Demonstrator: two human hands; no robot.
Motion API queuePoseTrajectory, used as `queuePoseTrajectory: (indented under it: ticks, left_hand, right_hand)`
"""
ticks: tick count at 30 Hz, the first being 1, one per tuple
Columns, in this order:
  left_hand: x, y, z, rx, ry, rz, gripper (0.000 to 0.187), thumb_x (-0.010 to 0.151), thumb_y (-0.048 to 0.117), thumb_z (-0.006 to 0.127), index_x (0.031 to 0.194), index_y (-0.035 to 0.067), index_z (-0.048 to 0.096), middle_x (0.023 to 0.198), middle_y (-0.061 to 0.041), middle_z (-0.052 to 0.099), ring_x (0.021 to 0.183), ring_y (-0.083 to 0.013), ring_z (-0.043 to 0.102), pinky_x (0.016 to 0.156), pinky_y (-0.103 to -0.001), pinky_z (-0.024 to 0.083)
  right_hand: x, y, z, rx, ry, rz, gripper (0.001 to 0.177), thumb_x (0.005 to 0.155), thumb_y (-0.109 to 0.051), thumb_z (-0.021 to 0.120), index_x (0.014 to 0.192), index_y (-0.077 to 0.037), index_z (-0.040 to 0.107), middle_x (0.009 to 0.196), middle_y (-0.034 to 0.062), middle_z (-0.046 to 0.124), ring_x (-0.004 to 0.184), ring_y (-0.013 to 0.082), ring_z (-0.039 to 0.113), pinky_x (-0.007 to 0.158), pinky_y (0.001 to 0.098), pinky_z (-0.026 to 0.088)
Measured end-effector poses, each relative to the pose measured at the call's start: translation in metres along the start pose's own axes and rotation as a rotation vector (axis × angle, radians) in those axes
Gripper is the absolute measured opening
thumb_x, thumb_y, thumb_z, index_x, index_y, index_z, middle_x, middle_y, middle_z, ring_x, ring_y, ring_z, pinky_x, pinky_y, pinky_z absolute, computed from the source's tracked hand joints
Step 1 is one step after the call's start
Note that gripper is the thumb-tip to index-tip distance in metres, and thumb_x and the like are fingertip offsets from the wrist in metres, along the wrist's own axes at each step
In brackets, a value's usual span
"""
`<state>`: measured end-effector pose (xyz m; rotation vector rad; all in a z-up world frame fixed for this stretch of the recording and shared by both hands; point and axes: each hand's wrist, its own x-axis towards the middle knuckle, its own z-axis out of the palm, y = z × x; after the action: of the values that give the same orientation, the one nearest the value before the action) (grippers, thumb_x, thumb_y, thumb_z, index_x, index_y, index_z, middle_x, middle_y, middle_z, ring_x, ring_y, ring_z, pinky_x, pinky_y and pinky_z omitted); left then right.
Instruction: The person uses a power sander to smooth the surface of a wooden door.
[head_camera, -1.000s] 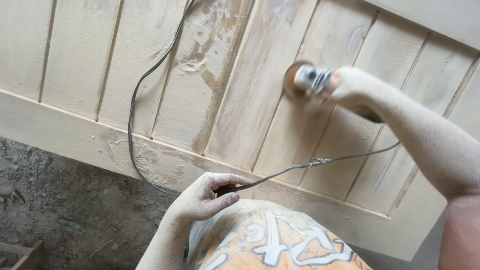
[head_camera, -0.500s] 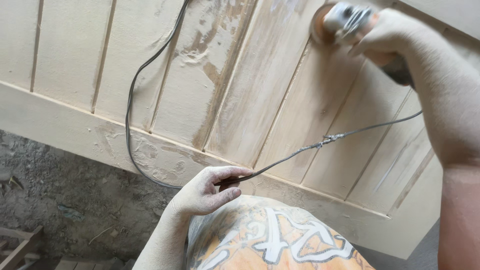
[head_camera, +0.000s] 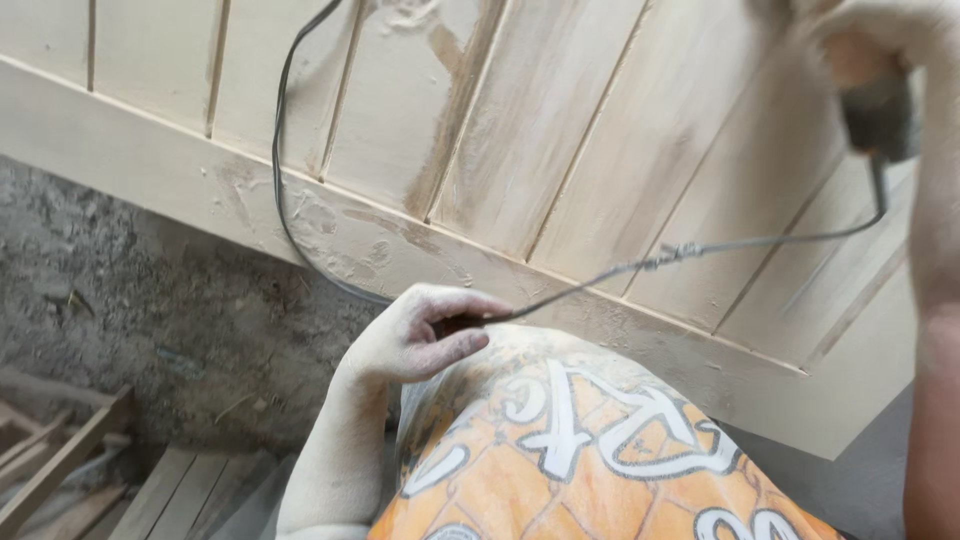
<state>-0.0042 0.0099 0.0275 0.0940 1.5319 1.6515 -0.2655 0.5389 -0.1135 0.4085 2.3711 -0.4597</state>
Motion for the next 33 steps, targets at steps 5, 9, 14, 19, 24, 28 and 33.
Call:
queuePoseTrajectory:
  ticks: [5,9,14,19,24,28,33]
  left_hand:
    - [-0.030,-0.002,0.015,0.096,0.012,0.086,0.033,0.093,0.016,0.074,0.122,-0.001,0.072,0.106,-0.011,0.078,0.097,-0.0148,0.072,0.085,-0.029,0.059]
    - [-0.046,-0.009,0.026,0.409,0.060,0.117,0.031,0.088,0.019,0.076,0.115,0.004,0.075,0.095,-0.010,0.077,0.089,-0.0191,0.072,0.079,-0.031,0.058]
    - [-0.064,-0.012,0.049,0.535,0.058,0.038,0.031,0.086,0.023,0.077,0.113,0.008,0.076,0.096,-0.008,0.076,0.091,-0.0201,0.068,0.081,-0.032,0.057]
    - [-0.060,-0.012,0.076,0.627,0.056,-0.006,0.033,0.086,0.025,0.076,0.114,0.009,0.077,0.095,-0.008,0.076,0.089,-0.0192,0.066,0.078,-0.032,0.056]
    - [-0.057,-0.007,0.097,0.586,0.069,-0.185,0.035,0.087,0.028,0.074,0.117,0.010,0.074,0.093,-0.008,0.076,0.085,-0.0178,0.071,0.075,-0.031,0.058]
    - [-0.060,-0.004,0.098,0.700,0.187,-0.080,0.035,0.085,0.029,0.075,0.115,0.009,0.076,0.099,-0.008,0.077,0.096,-0.0215,0.068,0.086,-0.036,0.055]
    - [-0.060,-0.012,0.093,0.704,0.215,-0.152,0.035,0.087,0.030,0.074,0.117,0.012,0.075,0.106,-0.007,0.078,0.114,-0.0233,0.063,0.116,-0.048,0.029]
  right_hand:
    - [-0.094,0.011,0.079,-0.156,-0.104,-0.108,0.030,0.087,-0.029,0.077,0.110,-0.010,0.075,0.094,0.0153,0.076,0.081,0.0277,0.073,0.072,0.0414,0.060]
    - [-0.193,0.017,0.157,0.005,-0.145,0.058,0.037,0.084,-0.039,0.078,0.104,-0.009,0.074,0.090,0.0200,0.076,0.082,0.0326,0.073,0.075,0.0435,0.060]
    - [-0.253,0.036,0.198,-0.020,-0.252,0.000,0.046,0.070,-0.033,0.085,0.109,-0.012,0.073,0.097,0.0147,0.079,0.090,0.0290,0.076,0.088,0.0383,0.060]
    - [-0.210,0.073,0.182,0.040,-0.232,-0.142,0.055,0.062,-0.028,0.086,0.115,-0.019,0.075,0.100,0.0113,0.080,0.093,0.0265,0.075,0.087,0.0374,0.057]
    - [-0.111,0.086,0.114,0.047,-0.120,-0.049,0.054,0.068,-0.031,0.088,0.113,-0.006,0.074,0.099,0.0182,0.077,0.089,0.0304,0.074,0.081,0.0412,0.059]
    - [-0.065,0.072,0.046,0.099,-0.082,0.058,0.058,0.068,-0.032,0.089,0.113,0.002,0.073,0.098,0.0212,0.076,0.083,0.0314,0.072,0.073,0.0432,0.060]
    - [-0.033,0.069,0.003,0.327,0.029,0.068,0.057,0.074,-0.024,0.087,0.123,-0.007,0.064,0.097,0.0151,0.071,0.079,0.0255,0.069,0.069,0.0419,0.058]
